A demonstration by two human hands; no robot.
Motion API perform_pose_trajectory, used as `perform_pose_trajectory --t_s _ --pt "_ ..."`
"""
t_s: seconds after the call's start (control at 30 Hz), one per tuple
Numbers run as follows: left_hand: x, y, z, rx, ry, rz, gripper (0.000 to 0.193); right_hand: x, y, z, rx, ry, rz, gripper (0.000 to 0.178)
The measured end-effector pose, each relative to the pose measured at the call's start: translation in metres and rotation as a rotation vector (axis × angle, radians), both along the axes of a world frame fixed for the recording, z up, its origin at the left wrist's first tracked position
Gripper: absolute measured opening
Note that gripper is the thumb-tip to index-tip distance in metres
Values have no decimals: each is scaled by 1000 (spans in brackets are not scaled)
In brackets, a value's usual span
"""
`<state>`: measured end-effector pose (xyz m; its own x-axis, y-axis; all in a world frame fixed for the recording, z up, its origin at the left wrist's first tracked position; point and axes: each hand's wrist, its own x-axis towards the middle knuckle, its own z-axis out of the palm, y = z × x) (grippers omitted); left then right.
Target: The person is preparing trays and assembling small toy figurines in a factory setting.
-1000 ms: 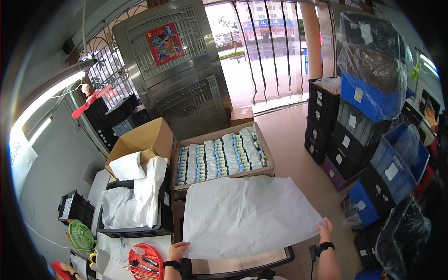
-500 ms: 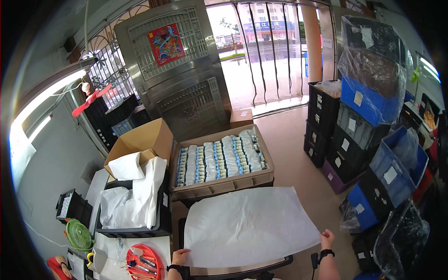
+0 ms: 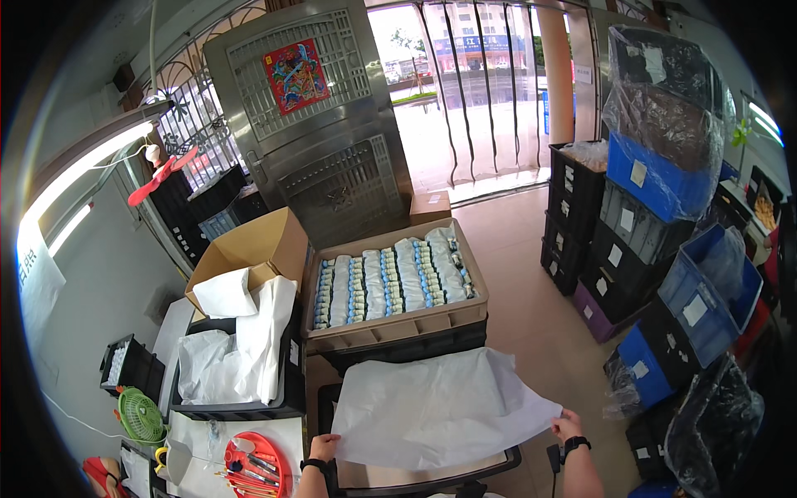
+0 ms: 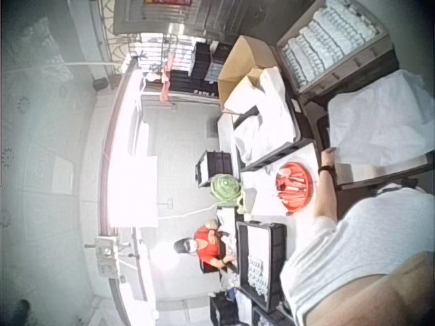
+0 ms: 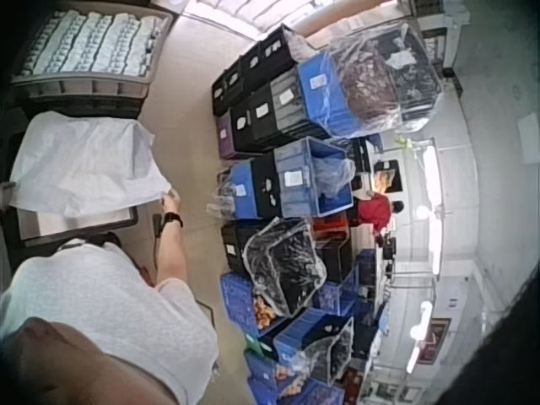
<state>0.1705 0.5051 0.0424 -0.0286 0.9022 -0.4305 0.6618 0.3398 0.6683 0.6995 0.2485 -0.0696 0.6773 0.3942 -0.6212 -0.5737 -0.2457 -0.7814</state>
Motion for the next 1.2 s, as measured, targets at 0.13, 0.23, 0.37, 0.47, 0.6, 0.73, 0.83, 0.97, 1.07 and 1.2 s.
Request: perform_pose_trajectory --t_s 0.13,0.23,0.37,0.47,0.6,0.73,0.83,0.97,1.07,1.2 --pt "-7 30 -12 181 -20 -90 17 -2 33 35 12 -118 -23 54" --pt "9 49 12 322 -16 -146 19 4 49 57 25 -184 -35 56" --pt "22 65 55 429 -105 -147 18 7 60 92 163 -243 -60 46" --pt "27 68 87 503 -165 -155 19 9 60 109 287 -270 -96 44" --pt "25 56 116 568 -181 -141 20 4 50 123 479 -133 -231 44" --pt "21 33 126 596 -217 -48 19 -2 30 119 557 -148 -275 47" --pt "3 26 103 638 -254 -24 18 -4 14 107 452 -189 -212 49" --pt "-11 11 78 560 -259 42 18 -10 4 88 281 -258 -151 53" --pt "-20 3 57 463 -306 104 16 -12 2 72 196 -292 -100 54" --pt "-32 -6 27 303 -327 164 17 -13 1 42 202 -316 -68 53"
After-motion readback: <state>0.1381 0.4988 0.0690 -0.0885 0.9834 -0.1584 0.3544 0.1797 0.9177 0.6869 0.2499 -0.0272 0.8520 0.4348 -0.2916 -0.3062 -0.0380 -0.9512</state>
